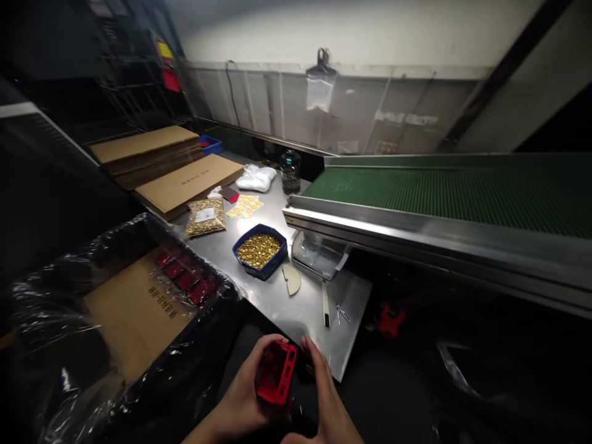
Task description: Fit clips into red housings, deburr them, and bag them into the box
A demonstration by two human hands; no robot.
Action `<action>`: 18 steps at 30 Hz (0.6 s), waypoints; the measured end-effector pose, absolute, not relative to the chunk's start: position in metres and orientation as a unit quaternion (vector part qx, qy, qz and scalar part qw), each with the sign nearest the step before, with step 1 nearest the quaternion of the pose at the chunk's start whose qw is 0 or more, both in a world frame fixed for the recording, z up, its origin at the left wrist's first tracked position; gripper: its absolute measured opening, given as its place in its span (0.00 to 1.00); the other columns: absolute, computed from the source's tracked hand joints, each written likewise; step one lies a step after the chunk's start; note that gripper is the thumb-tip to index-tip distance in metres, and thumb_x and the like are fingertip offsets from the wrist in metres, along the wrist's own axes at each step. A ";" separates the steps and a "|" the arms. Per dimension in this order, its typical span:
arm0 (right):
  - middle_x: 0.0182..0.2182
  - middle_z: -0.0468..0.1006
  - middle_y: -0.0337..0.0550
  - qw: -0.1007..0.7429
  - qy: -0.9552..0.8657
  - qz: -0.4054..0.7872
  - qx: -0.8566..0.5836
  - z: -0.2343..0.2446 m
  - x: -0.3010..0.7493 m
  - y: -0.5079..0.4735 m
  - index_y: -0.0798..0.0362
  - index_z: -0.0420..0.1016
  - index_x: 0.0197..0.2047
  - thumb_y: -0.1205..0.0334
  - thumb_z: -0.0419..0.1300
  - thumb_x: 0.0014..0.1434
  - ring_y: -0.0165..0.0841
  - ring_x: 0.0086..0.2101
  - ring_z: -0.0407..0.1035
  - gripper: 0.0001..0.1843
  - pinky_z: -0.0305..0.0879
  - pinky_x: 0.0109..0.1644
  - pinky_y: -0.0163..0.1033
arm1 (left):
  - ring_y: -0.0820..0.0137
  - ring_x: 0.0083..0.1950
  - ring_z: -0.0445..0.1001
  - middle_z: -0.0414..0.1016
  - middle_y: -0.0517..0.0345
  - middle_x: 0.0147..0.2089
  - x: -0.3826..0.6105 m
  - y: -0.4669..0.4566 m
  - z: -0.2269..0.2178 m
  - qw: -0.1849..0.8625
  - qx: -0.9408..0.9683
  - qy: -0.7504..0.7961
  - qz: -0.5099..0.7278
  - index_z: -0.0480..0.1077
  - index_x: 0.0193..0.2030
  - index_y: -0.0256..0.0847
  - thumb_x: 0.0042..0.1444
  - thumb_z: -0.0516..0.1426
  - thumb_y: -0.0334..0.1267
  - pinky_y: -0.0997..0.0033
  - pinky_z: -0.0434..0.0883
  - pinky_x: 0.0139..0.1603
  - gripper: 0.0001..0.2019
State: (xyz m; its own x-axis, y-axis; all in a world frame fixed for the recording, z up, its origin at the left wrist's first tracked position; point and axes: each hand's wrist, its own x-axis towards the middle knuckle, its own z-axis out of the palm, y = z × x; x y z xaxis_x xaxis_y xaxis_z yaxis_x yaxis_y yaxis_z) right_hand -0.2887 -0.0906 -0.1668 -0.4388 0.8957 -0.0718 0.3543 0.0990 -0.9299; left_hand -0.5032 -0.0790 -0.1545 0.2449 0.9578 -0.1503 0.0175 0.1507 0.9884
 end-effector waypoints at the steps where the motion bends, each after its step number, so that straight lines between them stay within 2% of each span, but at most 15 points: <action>1: 0.74 0.45 0.56 0.270 -0.671 0.516 -0.458 -0.161 -0.290 -0.090 0.45 0.33 0.77 0.51 0.78 0.44 0.53 0.71 0.45 0.71 0.52 0.72 0.57 | 0.50 0.61 0.69 0.67 0.48 0.62 -0.504 -0.079 -0.154 0.568 0.551 0.476 0.385 0.60 0.66 0.50 0.36 0.75 0.35 0.52 0.67 0.65 0.49; 3: 0.74 0.49 0.52 0.260 -0.641 0.537 -0.483 -0.145 -0.293 -0.085 0.43 0.40 0.76 0.52 0.76 0.47 0.49 0.71 0.46 0.64 0.49 0.73 0.55 | 0.50 0.64 0.67 0.64 0.47 0.65 -0.503 -0.080 -0.153 0.531 0.600 0.468 0.372 0.58 0.67 0.52 0.41 0.74 0.37 0.52 0.65 0.67 0.48; 7: 0.67 0.65 0.49 0.302 -0.592 0.563 -0.492 -0.124 -0.296 -0.077 0.43 0.56 0.71 0.54 0.75 0.49 0.47 0.65 0.61 0.51 0.57 0.70 0.51 | 0.47 0.69 0.62 0.61 0.45 0.69 -0.503 -0.077 -0.156 0.518 0.626 0.451 0.371 0.57 0.70 0.53 0.43 0.74 0.41 0.48 0.62 0.70 0.49; 10: 0.64 0.68 0.48 0.387 -0.518 0.593 -0.479 -0.125 -0.290 -0.078 0.42 0.60 0.69 0.49 0.76 0.47 0.47 0.63 0.64 0.49 0.60 0.68 0.49 | 0.45 0.73 0.56 0.56 0.46 0.74 -0.503 -0.066 -0.152 0.616 0.497 0.443 0.422 0.56 0.71 0.52 0.39 0.73 0.57 0.47 0.59 0.72 0.54; 11: 0.64 0.69 0.48 0.405 -0.499 0.607 -0.467 -0.125 -0.287 -0.079 0.42 0.60 0.69 0.47 0.76 0.46 0.48 0.63 0.64 0.50 0.60 0.68 0.49 | 0.45 0.73 0.56 0.57 0.45 0.73 -0.502 -0.063 -0.149 0.672 0.424 0.428 0.430 0.57 0.71 0.50 0.40 0.70 0.64 0.47 0.59 0.71 0.53; 13: 0.64 0.70 0.48 0.400 -0.500 0.632 -0.437 -0.123 -0.279 -0.079 0.42 0.62 0.68 0.45 0.77 0.43 0.48 0.63 0.65 0.53 0.60 0.68 0.48 | 0.44 0.71 0.61 0.65 0.40 0.69 -0.498 -0.058 -0.144 0.795 0.273 0.381 0.386 0.62 0.69 0.42 0.48 0.55 0.77 0.45 0.61 0.69 0.50; 15: 0.63 0.71 0.48 0.347 -0.539 0.649 -0.409 -0.118 -0.270 -0.076 0.42 0.65 0.67 0.49 0.79 0.41 0.49 0.62 0.66 0.52 0.60 0.67 0.48 | 0.44 0.66 0.68 0.73 0.35 0.61 -0.492 -0.060 -0.144 0.886 0.162 0.325 0.288 0.69 0.63 0.33 0.55 0.41 0.78 0.44 0.64 0.66 0.50; 16: 0.63 0.72 0.48 0.318 -0.560 0.662 -0.383 -0.116 -0.266 -0.074 0.42 0.66 0.67 0.52 0.80 0.40 0.49 0.62 0.67 0.52 0.62 0.67 0.48 | 0.44 0.63 0.71 0.76 0.33 0.57 -0.490 -0.064 -0.146 0.912 0.129 0.301 0.248 0.71 0.60 0.30 0.56 0.39 0.77 0.46 0.65 0.64 0.50; 18: 0.62 0.73 0.50 0.283 -0.576 0.701 -0.312 -0.113 -0.261 -0.068 0.45 0.67 0.68 0.55 0.81 0.38 0.49 0.60 0.69 0.54 0.63 0.65 0.48 | 0.47 0.58 0.75 0.78 0.35 0.52 -0.486 -0.076 -0.154 0.935 0.100 0.261 0.217 0.72 0.58 0.29 0.55 0.50 0.74 0.53 0.67 0.61 0.45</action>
